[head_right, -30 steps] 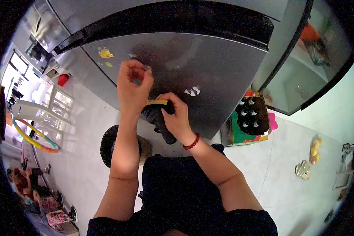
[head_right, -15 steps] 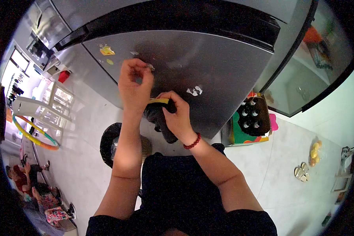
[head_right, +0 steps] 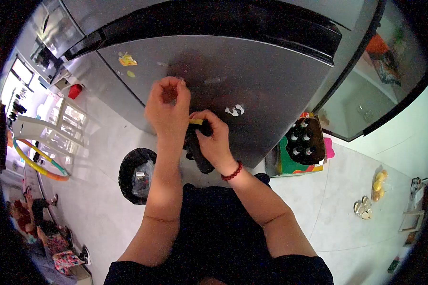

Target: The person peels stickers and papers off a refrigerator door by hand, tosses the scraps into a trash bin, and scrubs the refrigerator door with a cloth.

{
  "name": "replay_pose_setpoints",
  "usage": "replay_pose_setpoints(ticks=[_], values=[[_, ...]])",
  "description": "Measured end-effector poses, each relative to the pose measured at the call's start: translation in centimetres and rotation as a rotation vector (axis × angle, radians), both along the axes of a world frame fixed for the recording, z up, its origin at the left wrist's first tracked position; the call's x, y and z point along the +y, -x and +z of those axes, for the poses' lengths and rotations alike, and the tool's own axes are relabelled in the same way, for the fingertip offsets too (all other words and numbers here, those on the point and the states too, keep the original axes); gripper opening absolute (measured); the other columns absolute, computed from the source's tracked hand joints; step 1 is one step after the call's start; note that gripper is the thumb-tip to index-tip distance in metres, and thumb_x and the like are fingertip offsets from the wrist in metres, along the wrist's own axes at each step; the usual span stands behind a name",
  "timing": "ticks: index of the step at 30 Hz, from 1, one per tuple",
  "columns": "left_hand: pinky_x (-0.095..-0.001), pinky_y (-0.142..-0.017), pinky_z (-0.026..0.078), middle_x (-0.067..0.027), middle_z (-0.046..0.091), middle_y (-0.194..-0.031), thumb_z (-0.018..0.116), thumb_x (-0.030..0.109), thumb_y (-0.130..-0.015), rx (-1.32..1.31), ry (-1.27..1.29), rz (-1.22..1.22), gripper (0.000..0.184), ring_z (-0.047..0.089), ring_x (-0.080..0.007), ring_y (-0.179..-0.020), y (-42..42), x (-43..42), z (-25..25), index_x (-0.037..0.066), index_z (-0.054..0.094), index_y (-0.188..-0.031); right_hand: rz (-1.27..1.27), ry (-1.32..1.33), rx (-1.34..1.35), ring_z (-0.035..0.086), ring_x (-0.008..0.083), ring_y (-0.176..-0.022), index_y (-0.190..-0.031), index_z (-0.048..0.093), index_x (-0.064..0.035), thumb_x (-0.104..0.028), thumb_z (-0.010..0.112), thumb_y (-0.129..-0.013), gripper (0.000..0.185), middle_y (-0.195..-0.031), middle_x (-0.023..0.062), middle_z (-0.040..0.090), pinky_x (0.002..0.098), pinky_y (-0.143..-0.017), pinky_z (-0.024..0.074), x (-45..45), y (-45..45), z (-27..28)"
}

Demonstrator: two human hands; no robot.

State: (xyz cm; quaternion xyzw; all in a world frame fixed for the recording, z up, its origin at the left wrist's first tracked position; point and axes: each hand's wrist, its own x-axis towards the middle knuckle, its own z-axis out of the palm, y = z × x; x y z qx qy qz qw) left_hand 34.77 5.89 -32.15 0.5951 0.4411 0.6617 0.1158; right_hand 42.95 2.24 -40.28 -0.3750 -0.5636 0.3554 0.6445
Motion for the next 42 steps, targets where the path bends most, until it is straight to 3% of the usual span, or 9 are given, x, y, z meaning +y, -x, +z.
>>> replay_pose_setpoints(ticks=[5, 8, 14, 17, 24, 39, 42], values=[[-0.021, -0.062, 0.046, -0.0007, 0.06, -0.077, 0.066, 0.001, -0.084, -0.227, 0.037, -0.18, 0.013, 0.056, -0.0062, -0.067, 0.8, 1.1, -0.8, 0.003, 0.056, -0.093, 0.012, -0.002, 0.042, 0.063, 0.0194, -0.099, -0.095, 0.058, 0.0019, 0.016, 0.056, -0.075, 0.025, -0.098, 0.0115, 0.066, 0.031, -0.093, 0.0452, -0.1, -0.2, 0.3], [-0.0191, -0.061, 0.044, -0.0004, 0.06, -0.079, 0.067, 0.003, -0.086, -0.224, 0.049, -0.239, 0.016, 0.055, -0.0047, -0.068, 1.1, 1.0, -0.3, 0.003, 0.055, -0.095, 0.043, -0.019, 0.087, 0.056, 0.0133, -0.096, -0.093, 0.056, 0.0025, 0.02, 0.044, -0.072, 0.03, -0.099, 0.0086, 0.063, 0.0252, -0.091, 0.0404, 0.0, 0.0, 0.1], [-0.0177, -0.061, 0.043, -0.0011, 0.06, -0.081, 0.068, 0.003, -0.086, -0.209, 0.036, -0.286, 0.017, 0.054, -0.0038, -0.068, 1.2, 1.6, -0.7, 0.004, 0.054, -0.096, 0.066, -0.003, 0.107, 0.056, 0.0124, -0.094, -0.091, 0.056, 0.0028, 0.02, 0.043, -0.072, 0.029, -0.098, 0.0095, 0.063, 0.0251, -0.089, 0.0408, -0.1, 0.1, 0.4], [-0.0176, -0.06, 0.042, -0.0009, 0.06, -0.08, 0.067, 0.002, -0.086, -0.234, 0.055, -0.317, 0.017, 0.053, -0.0037, -0.067, 1.8, 2.0, -1.1, 0.004, 0.054, -0.097, 0.037, -0.027, 0.052, 0.063, 0.0185, -0.097, -0.094, 0.058, 0.0023, 0.017, 0.054, -0.073, 0.027, -0.096, 0.0109, 0.066, 0.0296, -0.091, 0.0452, 0.3, 0.1, -0.2], [-0.0178, -0.058, 0.04, 0.0006, 0.059, -0.074, 0.066, 0.001, -0.087, -0.203, 0.06, -0.256, 0.017, 0.053, -0.0034, -0.066, 1.1, 1.5, -0.6, 0.004, 0.053, -0.097, 0.016, -0.013, 0.042, 0.063, 0.018, -0.097, -0.095, 0.058, 0.0025, 0.017, 0.054, -0.074, 0.025, -0.096, 0.0113, 0.066, 0.0295, -0.091, 0.0453, 0.1, -0.1, 0.2], [-0.0188, -0.058, 0.045, -0.0002, 0.06, -0.077, 0.065, 0.001, -0.087, -0.165, -0.002, -0.277, 0.013, 0.055, -0.0044, -0.066, 1.2, 1.5, -0.7, 0.003, 0.055, -0.096, 0.024, -0.022, 0.053, 0.063, 0.0182, -0.096, -0.095, 0.058, 0.0031, 0.015, 0.054, -0.074, 0.024, -0.095, 0.0114, 0.066, 0.0292, -0.09, 0.0449, 0.1, -0.5, -0.5], [-0.0188, -0.061, 0.043, -0.0003, 0.059, -0.077, 0.065, 0.0, -0.086, -0.297, 0.063, -0.347, 0.015, 0.053, -0.004, -0.068, 1.6, 1.9, -1.1, 0.002, 0.054, -0.097, 0.037, -0.037, 0.072, 0.063, 0.0184, -0.096, -0.095, 0.058, 0.0028, 0.015, 0.055, -0.074, 0.024, -0.095, 0.0109, 0.066, 0.0292, -0.09, 0.0449, 0.3, -0.3, -0.8]])
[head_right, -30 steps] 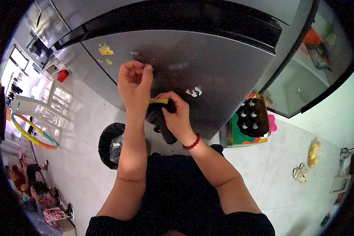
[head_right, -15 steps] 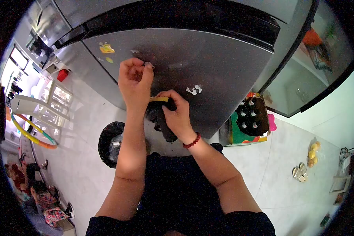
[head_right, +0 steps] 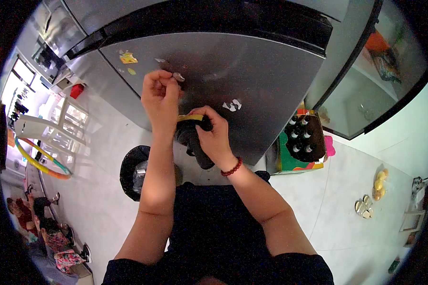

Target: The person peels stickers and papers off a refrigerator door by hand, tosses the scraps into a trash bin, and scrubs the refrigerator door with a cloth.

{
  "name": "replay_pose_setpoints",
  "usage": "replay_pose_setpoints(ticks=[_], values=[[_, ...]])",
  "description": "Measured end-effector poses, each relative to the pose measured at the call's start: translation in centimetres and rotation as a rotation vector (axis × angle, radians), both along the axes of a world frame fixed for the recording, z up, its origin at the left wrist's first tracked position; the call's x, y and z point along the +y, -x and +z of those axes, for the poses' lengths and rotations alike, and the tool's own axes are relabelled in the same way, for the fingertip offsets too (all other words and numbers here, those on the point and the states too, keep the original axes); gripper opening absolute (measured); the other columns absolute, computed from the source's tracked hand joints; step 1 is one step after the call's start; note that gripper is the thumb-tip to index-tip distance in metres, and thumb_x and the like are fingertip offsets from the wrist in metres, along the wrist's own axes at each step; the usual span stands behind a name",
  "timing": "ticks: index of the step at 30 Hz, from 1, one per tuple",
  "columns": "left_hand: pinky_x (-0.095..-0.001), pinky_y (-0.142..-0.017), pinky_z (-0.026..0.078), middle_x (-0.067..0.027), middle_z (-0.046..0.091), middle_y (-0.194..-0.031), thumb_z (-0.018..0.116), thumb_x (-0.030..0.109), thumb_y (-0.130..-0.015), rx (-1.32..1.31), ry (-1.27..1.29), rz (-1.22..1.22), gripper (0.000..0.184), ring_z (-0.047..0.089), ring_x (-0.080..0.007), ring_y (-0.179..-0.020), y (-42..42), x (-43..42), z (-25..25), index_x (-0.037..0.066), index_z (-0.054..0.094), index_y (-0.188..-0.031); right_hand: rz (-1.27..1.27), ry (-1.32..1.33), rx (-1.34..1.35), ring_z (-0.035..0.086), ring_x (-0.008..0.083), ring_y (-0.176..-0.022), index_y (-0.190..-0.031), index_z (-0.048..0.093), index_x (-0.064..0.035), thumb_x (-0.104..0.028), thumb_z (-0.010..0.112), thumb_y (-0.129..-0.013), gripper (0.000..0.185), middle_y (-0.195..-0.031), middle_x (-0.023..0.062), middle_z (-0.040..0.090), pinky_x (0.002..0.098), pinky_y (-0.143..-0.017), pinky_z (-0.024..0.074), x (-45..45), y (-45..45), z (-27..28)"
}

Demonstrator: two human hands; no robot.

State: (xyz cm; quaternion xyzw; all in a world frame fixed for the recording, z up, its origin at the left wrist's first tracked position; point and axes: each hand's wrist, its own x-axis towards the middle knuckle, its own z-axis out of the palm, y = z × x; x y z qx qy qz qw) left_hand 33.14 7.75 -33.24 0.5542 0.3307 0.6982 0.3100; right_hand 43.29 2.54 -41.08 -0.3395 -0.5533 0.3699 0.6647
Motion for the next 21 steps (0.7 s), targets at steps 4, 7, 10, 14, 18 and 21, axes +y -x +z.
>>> replay_pose_setpoints(ticks=[4, 7, 10, 14, 18, 21], values=[[-0.0207, -0.063, 0.047, -0.0029, 0.064, -0.079, 0.067, 0.002, -0.085, 0.111, -0.04, 0.179, 0.012, 0.058, -0.0068, -0.068, -1.0, -1.6, 0.6, 0.002, 0.06, -0.095, 0.004, 0.006, 0.011, 0.063, 0.0177, -0.096, -0.094, 0.059, 0.0021, 0.015, 0.055, -0.074, 0.024, -0.095, 0.0103, 0.066, 0.029, -0.09, 0.0453, -0.1, 0.0, 0.5], [-0.0223, -0.062, 0.049, -0.0047, 0.067, -0.079, 0.07, 0.006, -0.084, 0.243, -0.086, 0.37, 0.009, 0.061, -0.0089, -0.066, -1.2, -2.0, 0.5, 0.002, 0.065, -0.09, -0.006, 0.004, -0.007, 0.063, 0.0173, -0.096, -0.094, 0.059, 0.0017, 0.015, 0.055, -0.074, 0.024, -0.095, 0.01, 0.067, 0.0291, -0.09, 0.0457, -0.3, 0.0, 0.9], [-0.0236, -0.061, 0.05, -0.006, 0.068, -0.076, 0.072, 0.009, -0.084, 0.26, -0.093, 0.456, 0.009, 0.063, -0.0101, -0.063, -1.6, -1.9, 0.1, 0.002, 0.066, -0.085, -0.022, 0.011, -0.05, 0.064, 0.0173, -0.097, -0.095, 0.059, 0.0012, 0.015, 0.056, -0.074, 0.025, -0.095, 0.0099, 0.067, 0.0292, -0.09, 0.0461, -0.3, 0.1, 1.1], [-0.0245, -0.06, 0.05, -0.0066, 0.069, -0.075, 0.072, 0.01, -0.084, 0.229, -0.023, 0.452, 0.01, 0.064, -0.0115, -0.062, -2.1, -2.1, 0.4, 0.001, 0.066, -0.083, 0.008, 0.036, -0.03, 0.064, 0.0175, -0.098, -0.096, 0.059, 0.001, 0.015, 0.058, -0.074, 0.027, -0.096, 0.01, 0.067, 0.0296, -0.09, 0.0467, 0.1, 0.2, 0.4], [-0.0222, -0.058, 0.047, -0.0033, 0.067, -0.072, 0.072, 0.012, -0.086, 0.302, -0.017, 0.503, 0.013, 0.059, -0.0069, -0.063, -2.3, -2.4, 0.8, 0.001, 0.067, -0.082, -0.002, 0.034, -0.047, 0.064, 0.0184, -0.098, -0.096, 0.06, 0.001, 0.015, 0.06, -0.073, 0.026, -0.096, 0.0105, 0.067, 0.0301, -0.09, 0.0473, 0.2, 0.2, 0.4], [-0.0234, -0.057, 0.047, -0.0044, 0.067, -0.071, 0.071, 0.013, -0.086, 0.361, -0.066, 0.568, 0.013, 0.06, -0.0077, -0.062, -2.5, -2.3, 0.8, 0.001, 0.067, -0.082, -0.016, 0.019, -0.072, 0.065, 0.0189, -0.098, -0.095, 0.06, 0.0011, 0.015, 0.061, -0.073, 0.026, -0.096, 0.0107, 0.067, 0.0304, -0.09, 0.0479, 0.4, 0.1, 0.5]])
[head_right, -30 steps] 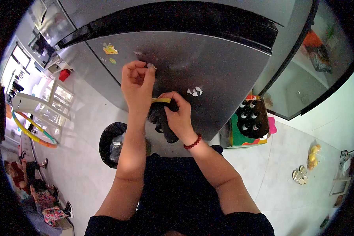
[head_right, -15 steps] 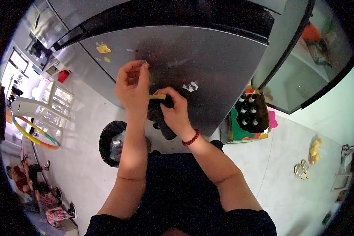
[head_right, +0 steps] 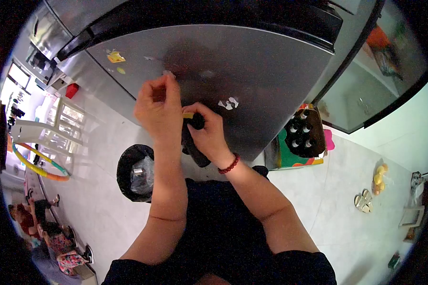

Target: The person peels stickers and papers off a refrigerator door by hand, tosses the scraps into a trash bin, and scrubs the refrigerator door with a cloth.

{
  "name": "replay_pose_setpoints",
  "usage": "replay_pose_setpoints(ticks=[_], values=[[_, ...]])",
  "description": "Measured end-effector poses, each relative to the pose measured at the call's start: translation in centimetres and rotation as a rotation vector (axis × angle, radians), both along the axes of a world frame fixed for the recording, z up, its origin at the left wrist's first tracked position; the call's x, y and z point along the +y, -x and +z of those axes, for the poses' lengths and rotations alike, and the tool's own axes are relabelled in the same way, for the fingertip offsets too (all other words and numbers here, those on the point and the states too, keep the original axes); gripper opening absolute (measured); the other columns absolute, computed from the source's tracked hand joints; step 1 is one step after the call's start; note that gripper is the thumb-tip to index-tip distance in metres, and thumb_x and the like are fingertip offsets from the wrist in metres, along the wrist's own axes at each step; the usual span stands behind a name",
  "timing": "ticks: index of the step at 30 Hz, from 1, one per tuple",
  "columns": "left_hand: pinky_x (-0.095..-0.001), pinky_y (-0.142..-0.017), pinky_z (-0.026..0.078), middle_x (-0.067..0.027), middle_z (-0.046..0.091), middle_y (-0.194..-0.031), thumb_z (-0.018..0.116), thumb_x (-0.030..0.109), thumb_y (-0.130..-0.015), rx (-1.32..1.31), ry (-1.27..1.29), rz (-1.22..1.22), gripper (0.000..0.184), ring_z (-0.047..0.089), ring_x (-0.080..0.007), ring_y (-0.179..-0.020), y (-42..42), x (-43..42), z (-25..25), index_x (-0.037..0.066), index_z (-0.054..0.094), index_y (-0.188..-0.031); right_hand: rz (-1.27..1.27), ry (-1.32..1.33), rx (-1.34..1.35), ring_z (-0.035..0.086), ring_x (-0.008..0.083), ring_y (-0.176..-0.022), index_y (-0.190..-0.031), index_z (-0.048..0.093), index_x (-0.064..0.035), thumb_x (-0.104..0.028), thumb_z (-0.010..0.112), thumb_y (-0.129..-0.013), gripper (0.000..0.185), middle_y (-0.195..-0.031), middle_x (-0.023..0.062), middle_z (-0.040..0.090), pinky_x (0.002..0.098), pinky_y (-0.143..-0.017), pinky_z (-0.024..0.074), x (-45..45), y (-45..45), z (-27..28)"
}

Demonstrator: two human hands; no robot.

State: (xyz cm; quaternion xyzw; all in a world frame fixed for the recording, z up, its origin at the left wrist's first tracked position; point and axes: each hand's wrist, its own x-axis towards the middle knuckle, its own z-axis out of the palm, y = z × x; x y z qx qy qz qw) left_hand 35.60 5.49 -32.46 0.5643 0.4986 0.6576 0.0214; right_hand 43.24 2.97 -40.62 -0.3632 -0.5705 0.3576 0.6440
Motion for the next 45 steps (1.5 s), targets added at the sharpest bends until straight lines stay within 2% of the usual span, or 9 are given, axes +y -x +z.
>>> replay_pose_setpoints(ticks=[3, 12, 15, 18, 21, 30, 33, 41, 45], values=[[-0.0267, -0.059, 0.05, -0.0068, 0.069, -0.074, 0.071, 0.012, -0.084, -0.045, 0.08, -0.055, 0.011, 0.066, -0.0138, -0.061, 0.3, -0.3, 0.4, 0.003, 0.065, -0.08, -0.01, -0.03, -0.038, 0.065, 0.0189, -0.098, -0.094, 0.06, 0.0013, 0.015, 0.061, -0.073, 0.026, -0.095, 0.0106, 0.067, 0.0304, -0.089, 0.0483, 0.0, -0.1, 0.4], [-0.0291, -0.059, 0.049, -0.005, 0.065, -0.068, 0.067, 0.011, -0.08, 0.031, 0.226, -0.047, 0.009, 0.063, -0.0171, -0.059, 0.1, -0.6, 2.0, 0.004, 0.062, -0.084, -0.038, -0.027, -0.024, 0.065, 0.017, -0.096, -0.093, 0.06, 0.0024, 0.015, 0.063, -0.071, 0.025, -0.092, 0.0105, 0.068, 0.0291, -0.087, 0.0484, 0.7, 0.4, -0.7], [-0.0296, -0.059, 0.049, -0.0047, 0.064, -0.067, 0.067, 0.01, -0.078, 0.093, 0.173, -0.015, 0.011, 0.063, -0.0174, -0.058, 0.0, 0.0, 1.6, 0.004, 0.062, -0.085, -0.034, 0.003, 0.001, 0.065, 0.0166, -0.095, -0.092, 0.06, 0.002, 0.014, 0.062, -0.071, 0.024, -0.091, 0.0102, 0.068, 0.0291, -0.086, 0.0483, 0.6, 0.5, -0.8], [-0.0279, -0.059, 0.048, -0.0033, 0.062, -0.068, 0.065, 0.009, -0.08, 0.064, 0.177, -0.04, 0.009, 0.061, -0.0143, -0.059, 0.1, 0.4, 0.9, 0.004, 0.06, -0.086, -0.015, 0.02, 0.009, 0.065, 0.0164, -0.095, -0.092, 0.061, 0.0016, 0.015, 0.061, -0.072, 0.024, -0.092, 0.0102, 0.068, 0.0292, -0.086, 0.0483, 0.5, 0.3, -0.6], [-0.0254, -0.059, 0.046, -0.0021, 0.061, -0.071, 0.067, 0.009, -0.083, -0.159, 0.095, -0.264, 0.011, 0.057, -0.0104, -0.061, 0.8, 0.7, -0.3, 0.003, 0.059, -0.086, -0.002, 0.023, 0.027, 0.065, 0.0163, -0.095, -0.093, 0.061, 0.0013, 0.015, 0.06, -0.073, 0.024, -0.093, 0.0103, 0.068, 0.0293, -0.086, 0.0483, 0.2, 0.3, 0.0], [-0.0207, -0.063, 0.045, 0.0011, 0.059, -0.078, 0.071, 0.007, -0.085, -0.076, 0.061, -0.432, 0.013, 0.054, -0.0048, -0.069, 2.7, 1.7, -0.1, 0.003, 0.059, -0.09, 0.039, 0.005, 0.071, 0.065, 0.0167, -0.093, -0.093, 0.063, 0.0008, 0.015, 0.058, -0.073, 0.025, -0.092, 0.0098, 0.069, 0.0287, -0.085, 0.0487, 0.2, 0.1, 0.0], [-0.0228, -0.062, 0.045, -0.0012, 0.059, -0.074, 0.069, 0.003, -0.081, -0.009, 0.03, -0.377, 0.013, 0.053, -0.008, -0.063, 2.7, 2.1, 0.0, 0.002, 0.059, -0.089, 0.043, -0.025, 0.073, 0.066, 0.0167, -0.092, -0.092, 0.063, 0.0008, 0.015, 0.058, -0.073, 0.025, -0.092, 0.0096, 0.069, 0.0285, -0.084, 0.049, 0.5, 0.1, 0.1], [-0.0223, -0.063, 0.045, -0.001, 0.06, -0.072, 0.068, 0.001, -0.081, -0.001, 0.053, -0.413, 0.012, 0.053, -0.0068, -0.064, 2.6, 1.3, 0.6, 0.002, 0.059, -0.09, 0.08, 0.011, 0.146, 0.065, 0.0157, -0.091, -0.091, 0.062, 0.001, 0.015, 0.058, -0.072, 0.024, -0.09, 0.0087, 0.068, 0.0281, -0.083, 0.0489, 0.5, 0.2, -0.3], [-0.0224, -0.062, 0.045, -0.0007, 0.06, -0.072, 0.069, 0.001, -0.081, 0.075, 0.057, -0.443, 0.012, 0.054, -0.0067, -0.064, 3.5, 1.8, 0.5, 0.002, 0.06, -0.089, 0.082, -0.015, 0.12, 0.061, 0.0147, -0.093, -0.091, 0.058, 0.0048, 0.02, 0.046, -0.07, 0.028, -0.095, 0.0107, 0.065, 0.027, -0.087, 0.0471, 0.1, 0.2, 0.1]])
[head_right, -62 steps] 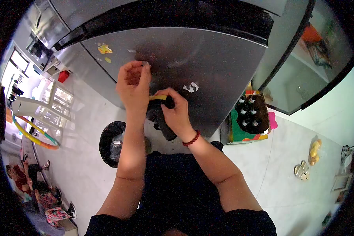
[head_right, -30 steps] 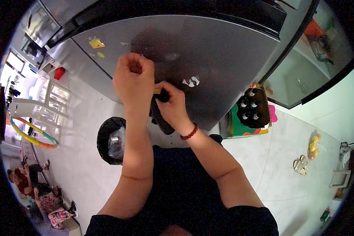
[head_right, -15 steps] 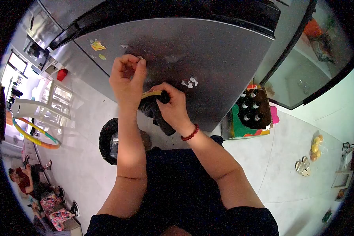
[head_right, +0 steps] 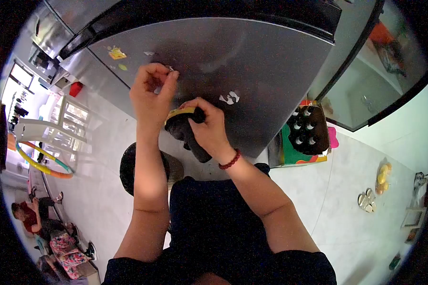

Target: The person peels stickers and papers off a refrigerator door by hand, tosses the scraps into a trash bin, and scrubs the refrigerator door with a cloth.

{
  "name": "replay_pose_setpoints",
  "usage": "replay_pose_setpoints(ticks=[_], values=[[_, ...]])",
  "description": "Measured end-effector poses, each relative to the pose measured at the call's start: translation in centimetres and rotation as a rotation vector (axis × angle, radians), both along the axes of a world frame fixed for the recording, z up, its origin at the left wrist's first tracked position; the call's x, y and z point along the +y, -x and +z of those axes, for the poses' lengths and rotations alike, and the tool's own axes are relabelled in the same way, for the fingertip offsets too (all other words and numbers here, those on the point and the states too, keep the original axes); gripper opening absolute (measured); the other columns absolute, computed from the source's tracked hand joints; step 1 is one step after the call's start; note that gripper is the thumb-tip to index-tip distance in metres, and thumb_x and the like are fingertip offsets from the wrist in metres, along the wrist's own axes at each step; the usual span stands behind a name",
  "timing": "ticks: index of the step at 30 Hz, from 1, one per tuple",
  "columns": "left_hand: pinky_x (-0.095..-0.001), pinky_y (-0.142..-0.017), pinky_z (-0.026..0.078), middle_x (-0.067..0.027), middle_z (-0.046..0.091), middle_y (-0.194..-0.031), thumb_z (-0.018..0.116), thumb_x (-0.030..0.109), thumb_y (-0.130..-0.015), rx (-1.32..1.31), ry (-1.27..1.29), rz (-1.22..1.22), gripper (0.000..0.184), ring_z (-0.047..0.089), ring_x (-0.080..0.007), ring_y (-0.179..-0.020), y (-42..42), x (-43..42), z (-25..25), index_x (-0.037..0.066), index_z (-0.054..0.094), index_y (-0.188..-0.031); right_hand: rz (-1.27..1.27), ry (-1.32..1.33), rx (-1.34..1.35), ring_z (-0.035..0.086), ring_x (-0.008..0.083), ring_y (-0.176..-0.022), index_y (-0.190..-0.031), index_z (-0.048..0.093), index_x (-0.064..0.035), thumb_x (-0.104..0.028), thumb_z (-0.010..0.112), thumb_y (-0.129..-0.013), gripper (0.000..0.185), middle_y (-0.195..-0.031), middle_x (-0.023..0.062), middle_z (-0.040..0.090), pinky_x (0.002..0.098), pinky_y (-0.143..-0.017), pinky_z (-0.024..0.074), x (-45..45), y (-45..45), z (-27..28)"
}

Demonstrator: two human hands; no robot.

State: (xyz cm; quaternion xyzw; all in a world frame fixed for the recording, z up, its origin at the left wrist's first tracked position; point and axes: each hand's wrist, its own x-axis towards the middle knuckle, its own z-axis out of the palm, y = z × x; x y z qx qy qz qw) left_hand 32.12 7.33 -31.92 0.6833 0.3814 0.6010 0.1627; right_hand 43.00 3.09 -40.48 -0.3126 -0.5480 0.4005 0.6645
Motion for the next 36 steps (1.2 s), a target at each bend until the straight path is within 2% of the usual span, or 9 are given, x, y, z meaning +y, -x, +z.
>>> replay_pose_setpoints(ticks=[9, 12, 17, 18, 20, 23, 30, 36], values=[[-0.023, -0.061, 0.046, -0.0013, 0.06, -0.071, 0.066, -0.001, -0.08, -0.009, 0.02, 0.013, 0.01, 0.055, -0.0074, -0.063, -0.1, 0.0, 0.3, 0.003, 0.061, -0.088, -0.007, -0.003, -0.039, 0.061, 0.015, -0.093, -0.091, 0.059, 0.0049, 0.02, 0.045, -0.071, 0.029, -0.096, 0.0102, 0.065, 0.0277, -0.089, 0.0465, 0.2, 0.1, 0.1], [-0.0232, -0.061, 0.047, -0.0026, 0.063, -0.073, 0.068, 0.001, -0.081, -0.02, -0.058, 0.015, 0.01, 0.057, -0.0081, -0.064, 0.3, 0.5, -0.4, 0.002, 0.062, -0.089, -0.005, 0.017, -0.01, 0.061, 0.0147, -0.093, -0.091, 0.06, 0.0045, 0.02, 0.046, -0.071, 0.029, -0.096, 0.0096, 0.066, 0.0275, -0.089, 0.0462, 0.0, 0.0, 0.1], [-0.0231, -0.066, 0.049, -0.0039, 0.066, -0.081, 0.07, 0.008, -0.085, -0.099, 0.022, 0.159, 0.012, 0.061, -0.0081, -0.071, -1.7, -1.6, -0.4, 0.001, 0.064, -0.092, -0.019, 0.038, -0.003, 0.059, 0.0113, -0.092, -0.091, 0.06, 0.0035, 0.019, 0.047, -0.071, 0.028, -0.092, 0.0077, 0.066, 0.0254, -0.087, 0.0454, -0.4, 0.0, 0.7], [-0.023, -0.067, 0.05, -0.0037, 0.067, -0.083, 0.071, 0.01, -0.086, -0.096, 0.029, 0.209, 0.012, 0.061, -0.0077, -0.073, -2.1, -1.8, -0.4, 0.001, 0.064, -0.092, -0.043, 0.023, -0.033, 0.061, 0.0127, -0.093, -0.091, 0.061, 0.0028, 0.017, 0.051, -0.073, 0.025, -0.093, 0.0081, 0.067, 0.0264, -0.086, 0.0464, -0.3, 0.1, 0.7], [-0.0233, -0.066, 0.05, -0.0036, 0.067, -0.081, 0.071, 0.01, -0.086, -0.144, 0.05, 0.238, 0.011, 0.061, -0.008, -0.071, -2.5, -2.0, -0.3, 0.001, 0.065, -0.09, -0.092, -0.005, -0.096, 0.064, 0.0154, -0.094, -0.092, 0.062, 0.0015, 0.014, 0.06, -0.075, 0.021, -0.093, 0.009, 0.069, 0.0283, -0.086, 0.0484, -0.2, 0.0, 0.7], [-0.0251, -0.064, 0.05, -0.006, 0.067, -0.079, 0.068, 0.01, -0.087, -0.152, 0.052, 0.284, 0.01, 0.064, -0.0117, -0.069, -3.3, -2.3, -0.4, 0.001, 0.064, -0.091, -0.106, -0.015, -0.129, 0.064, 0.015, -0.094, -0.093, 0.062, 0.0016, 0.013, 0.062, -0.074, 0.022, -0.093, 0.0094, 0.068, 0.0282, -0.085, 0.0486, 0.1, 0.0, 0.1], [-0.0288, -0.061, 0.05, -0.0078, 0.065, -0.074, 0.063, 0.009, -0.084, -0.003, 0.078, 0.366, 0.01, 0.065, -0.0172, -0.065, -3.5, -2.3, 0.7, 0.001, 0.06, -0.089, -0.107, -0.01, -0.143, 0.064, 0.0144, -0.092, -0.093, 0.062, 0.0017, 0.013, 0.063, -0.073, 0.023, -0.091, 0.0094, 0.068, 0.0279, -0.082, 0.0485, 0.5, 0.1, -0.4], [-0.0292, -0.058, 0.049, -0.0074, 0.062, -0.07, 0.062, 0.005, -0.083, -0.03, 0.042, 0.283, 0.009, 0.061, -0.0166, -0.061, -3.2, -1.5, 0.0, 0.001, 0.056, -0.088, -0.117, 0.004, -0.156, 0.064, 0.0146, -0.093, -0.093, 0.062, 0.0016, 0.013, 0.062, -0.073, 0.023, -0.091, 0.0098, 0.068, 0.0278, -0.082, 0.0482, 0.4, -0.1, -0.3]])
